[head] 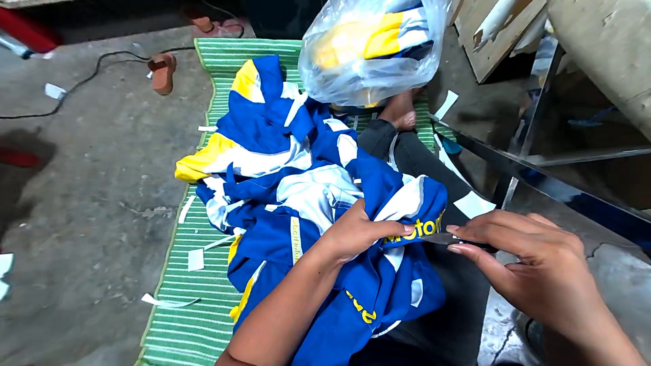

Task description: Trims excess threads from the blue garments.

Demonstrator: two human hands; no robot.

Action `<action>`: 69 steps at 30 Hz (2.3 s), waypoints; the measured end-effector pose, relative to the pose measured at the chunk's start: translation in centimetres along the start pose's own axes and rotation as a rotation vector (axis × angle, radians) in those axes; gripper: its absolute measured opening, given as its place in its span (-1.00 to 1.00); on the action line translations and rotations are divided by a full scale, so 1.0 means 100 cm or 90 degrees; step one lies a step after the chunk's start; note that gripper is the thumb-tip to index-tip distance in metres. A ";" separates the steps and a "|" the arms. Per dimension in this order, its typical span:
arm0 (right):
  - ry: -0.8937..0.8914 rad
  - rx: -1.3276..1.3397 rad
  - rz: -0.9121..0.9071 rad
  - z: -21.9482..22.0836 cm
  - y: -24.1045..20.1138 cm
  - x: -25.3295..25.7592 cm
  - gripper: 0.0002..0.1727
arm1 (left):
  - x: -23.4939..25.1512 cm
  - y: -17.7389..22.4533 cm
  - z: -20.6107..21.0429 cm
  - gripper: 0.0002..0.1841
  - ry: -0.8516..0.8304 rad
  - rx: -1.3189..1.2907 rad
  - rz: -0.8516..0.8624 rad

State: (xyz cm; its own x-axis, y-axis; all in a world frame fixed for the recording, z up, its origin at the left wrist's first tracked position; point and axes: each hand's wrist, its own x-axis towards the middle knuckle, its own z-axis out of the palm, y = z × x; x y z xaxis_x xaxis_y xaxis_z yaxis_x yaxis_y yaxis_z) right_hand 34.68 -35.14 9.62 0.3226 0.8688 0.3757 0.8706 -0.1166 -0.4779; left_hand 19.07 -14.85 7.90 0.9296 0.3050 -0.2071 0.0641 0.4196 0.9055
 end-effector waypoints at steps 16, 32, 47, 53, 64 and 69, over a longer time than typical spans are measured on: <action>0.082 0.721 0.119 0.054 -0.020 -0.011 -0.69 | -0.002 0.000 -0.004 -0.66 0.037 -0.015 -0.003; 0.289 0.042 0.132 0.056 -0.012 -0.037 -0.69 | -0.007 -0.009 0.004 -0.67 0.127 0.010 0.059; 0.299 0.023 0.118 0.065 -0.011 -0.032 -0.71 | -0.010 -0.011 0.002 -0.64 0.127 -0.008 0.073; 0.278 0.070 0.144 0.067 -0.010 -0.031 -0.68 | -0.010 -0.012 0.001 -0.64 0.116 -0.017 0.084; 0.253 0.129 0.149 0.066 -0.009 -0.033 -0.67 | -0.011 -0.012 0.001 -0.65 0.122 -0.011 0.083; 0.273 0.102 0.152 0.066 -0.008 -0.035 -0.69 | -0.011 -0.013 0.001 -0.66 0.120 -0.011 0.083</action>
State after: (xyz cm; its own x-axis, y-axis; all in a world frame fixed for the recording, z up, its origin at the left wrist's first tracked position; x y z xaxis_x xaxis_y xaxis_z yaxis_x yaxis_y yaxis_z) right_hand 30.40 -34.91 3.48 0.6578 0.5473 0.5174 0.6974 -0.1831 -0.6929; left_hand 17.95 -15.77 7.01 0.8455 0.5109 -0.1552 -0.0600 0.3797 0.9232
